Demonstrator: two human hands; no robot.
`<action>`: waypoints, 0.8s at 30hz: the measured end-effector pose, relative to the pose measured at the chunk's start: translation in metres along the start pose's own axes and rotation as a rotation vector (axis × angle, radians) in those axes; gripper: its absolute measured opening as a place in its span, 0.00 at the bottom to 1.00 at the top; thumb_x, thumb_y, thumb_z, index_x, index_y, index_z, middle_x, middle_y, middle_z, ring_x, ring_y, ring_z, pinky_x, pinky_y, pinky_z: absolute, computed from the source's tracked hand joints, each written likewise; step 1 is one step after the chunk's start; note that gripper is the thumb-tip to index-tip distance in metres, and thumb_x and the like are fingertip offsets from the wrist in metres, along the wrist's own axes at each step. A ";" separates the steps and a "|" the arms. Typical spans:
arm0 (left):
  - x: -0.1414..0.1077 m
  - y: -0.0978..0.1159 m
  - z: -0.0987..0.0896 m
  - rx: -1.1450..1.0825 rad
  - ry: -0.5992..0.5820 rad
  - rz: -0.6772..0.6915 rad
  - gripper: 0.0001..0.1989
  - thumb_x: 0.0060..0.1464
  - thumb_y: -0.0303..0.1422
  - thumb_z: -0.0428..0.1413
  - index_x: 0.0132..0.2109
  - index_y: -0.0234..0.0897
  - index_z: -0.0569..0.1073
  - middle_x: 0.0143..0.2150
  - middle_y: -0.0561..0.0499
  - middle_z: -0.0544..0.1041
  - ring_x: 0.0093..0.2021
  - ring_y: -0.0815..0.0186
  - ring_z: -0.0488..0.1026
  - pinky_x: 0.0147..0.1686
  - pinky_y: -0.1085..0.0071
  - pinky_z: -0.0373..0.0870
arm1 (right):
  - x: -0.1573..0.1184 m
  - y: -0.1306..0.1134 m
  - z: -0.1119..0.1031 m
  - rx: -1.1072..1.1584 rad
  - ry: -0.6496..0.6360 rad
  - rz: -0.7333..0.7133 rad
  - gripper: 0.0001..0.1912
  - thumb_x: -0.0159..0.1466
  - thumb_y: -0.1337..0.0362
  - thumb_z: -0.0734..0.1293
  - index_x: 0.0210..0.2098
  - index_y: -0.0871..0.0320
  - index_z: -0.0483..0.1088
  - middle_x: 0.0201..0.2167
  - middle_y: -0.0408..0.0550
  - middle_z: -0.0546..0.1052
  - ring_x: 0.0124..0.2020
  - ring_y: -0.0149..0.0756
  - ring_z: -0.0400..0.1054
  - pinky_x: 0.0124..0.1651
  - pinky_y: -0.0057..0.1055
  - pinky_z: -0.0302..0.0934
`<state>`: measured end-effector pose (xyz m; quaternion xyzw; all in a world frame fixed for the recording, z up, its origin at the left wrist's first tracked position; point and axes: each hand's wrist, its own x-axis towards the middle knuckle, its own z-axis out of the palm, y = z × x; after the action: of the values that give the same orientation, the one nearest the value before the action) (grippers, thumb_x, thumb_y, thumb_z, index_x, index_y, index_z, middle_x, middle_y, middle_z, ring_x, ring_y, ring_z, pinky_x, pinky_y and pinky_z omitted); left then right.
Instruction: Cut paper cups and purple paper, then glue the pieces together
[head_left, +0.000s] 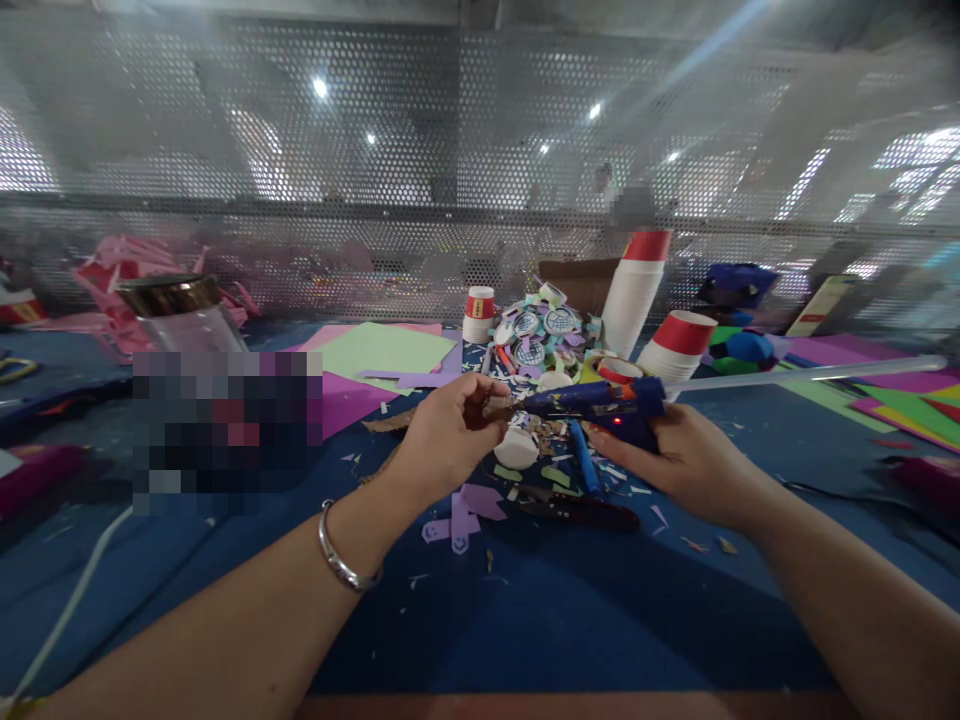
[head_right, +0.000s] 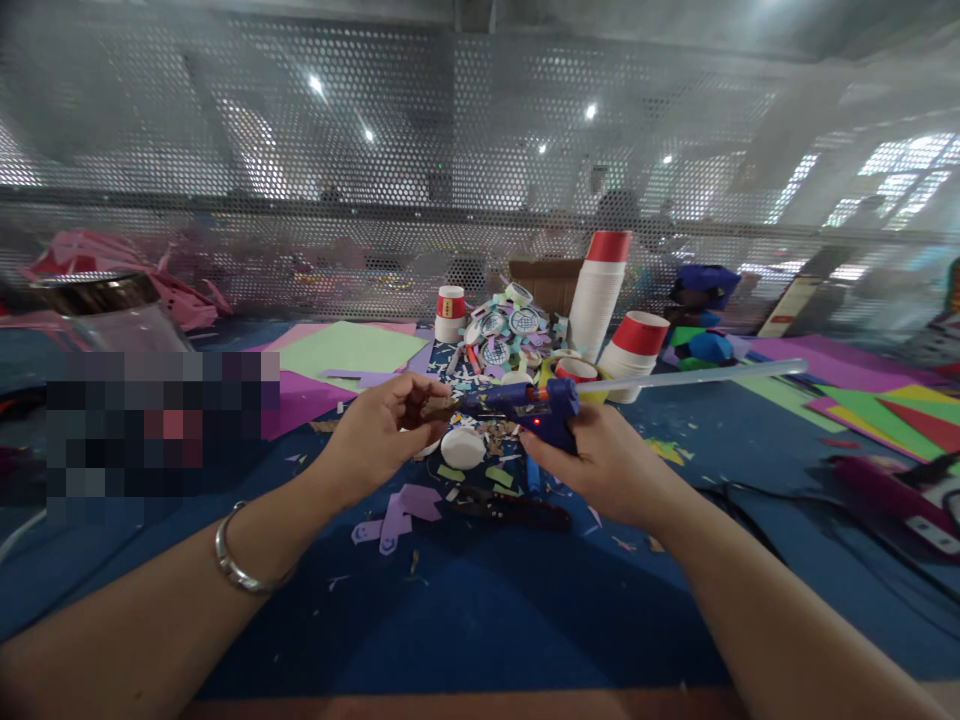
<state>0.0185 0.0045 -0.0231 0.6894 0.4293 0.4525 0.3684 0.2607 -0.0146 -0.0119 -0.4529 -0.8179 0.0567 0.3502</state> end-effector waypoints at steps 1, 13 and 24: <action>0.000 0.000 0.000 0.002 0.001 0.001 0.14 0.44 0.28 0.57 0.41 0.38 0.71 0.35 0.50 0.76 0.34 0.66 0.73 0.36 0.66 0.70 | 0.000 -0.001 0.000 -0.007 -0.034 -0.010 0.11 0.64 0.56 0.64 0.30 0.53 0.74 0.22 0.45 0.77 0.28 0.43 0.73 0.33 0.37 0.70; 0.000 -0.001 -0.001 0.058 -0.007 0.007 0.14 0.45 0.28 0.58 0.42 0.37 0.71 0.34 0.51 0.75 0.32 0.67 0.72 0.35 0.67 0.69 | 0.001 -0.001 -0.002 -0.069 -0.126 -0.040 0.12 0.66 0.60 0.61 0.31 0.53 0.74 0.25 0.45 0.78 0.30 0.42 0.74 0.34 0.35 0.69; 0.001 -0.001 -0.002 0.024 -0.007 -0.015 0.14 0.45 0.28 0.57 0.42 0.37 0.71 0.34 0.50 0.75 0.33 0.66 0.72 0.35 0.66 0.69 | 0.002 -0.002 -0.002 -0.095 -0.096 -0.049 0.11 0.66 0.60 0.61 0.37 0.55 0.75 0.31 0.48 0.80 0.35 0.45 0.75 0.41 0.38 0.69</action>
<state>0.0169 0.0057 -0.0232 0.6922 0.4384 0.4421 0.3650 0.2600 -0.0148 -0.0089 -0.4455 -0.8464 0.0309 0.2900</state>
